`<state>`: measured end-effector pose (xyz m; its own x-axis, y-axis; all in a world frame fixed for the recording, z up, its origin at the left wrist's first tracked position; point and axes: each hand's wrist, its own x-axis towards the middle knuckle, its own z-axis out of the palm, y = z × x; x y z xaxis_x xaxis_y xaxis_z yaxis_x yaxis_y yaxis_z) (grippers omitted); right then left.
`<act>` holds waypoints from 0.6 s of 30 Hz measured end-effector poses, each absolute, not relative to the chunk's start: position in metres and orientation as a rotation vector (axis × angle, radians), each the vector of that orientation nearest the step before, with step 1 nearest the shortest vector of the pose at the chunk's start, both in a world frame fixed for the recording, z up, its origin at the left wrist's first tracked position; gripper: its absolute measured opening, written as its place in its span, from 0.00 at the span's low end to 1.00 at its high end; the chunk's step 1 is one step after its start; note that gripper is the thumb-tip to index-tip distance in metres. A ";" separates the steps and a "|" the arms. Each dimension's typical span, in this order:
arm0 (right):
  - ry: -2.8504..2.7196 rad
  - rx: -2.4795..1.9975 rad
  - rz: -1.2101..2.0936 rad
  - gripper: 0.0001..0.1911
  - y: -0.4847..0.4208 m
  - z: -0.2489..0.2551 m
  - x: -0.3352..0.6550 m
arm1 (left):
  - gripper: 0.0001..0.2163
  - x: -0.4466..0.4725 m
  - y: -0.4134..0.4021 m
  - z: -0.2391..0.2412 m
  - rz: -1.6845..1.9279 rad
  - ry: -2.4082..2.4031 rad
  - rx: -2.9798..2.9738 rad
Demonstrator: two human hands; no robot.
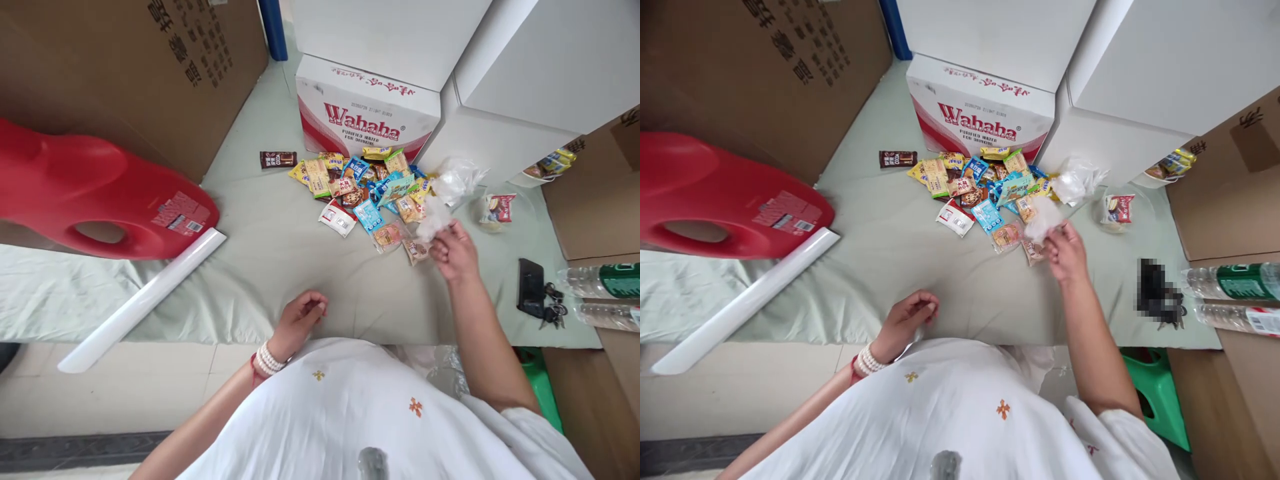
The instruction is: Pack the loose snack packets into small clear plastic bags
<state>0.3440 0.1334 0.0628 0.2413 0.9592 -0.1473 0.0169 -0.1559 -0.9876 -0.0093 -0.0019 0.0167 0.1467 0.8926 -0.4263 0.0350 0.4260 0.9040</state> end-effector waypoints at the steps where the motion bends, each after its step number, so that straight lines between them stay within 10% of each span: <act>1: -0.853 -1.384 1.293 0.18 0.111 0.057 0.324 | 0.17 -0.001 0.003 0.019 0.740 1.195 0.888; 5: -0.649 -1.337 1.569 0.22 0.041 0.030 0.254 | 0.27 0.034 0.026 0.021 0.738 0.978 0.789; 18: -0.801 -1.454 1.376 0.16 -0.001 0.012 0.254 | 0.15 0.056 0.031 0.012 0.950 1.086 0.810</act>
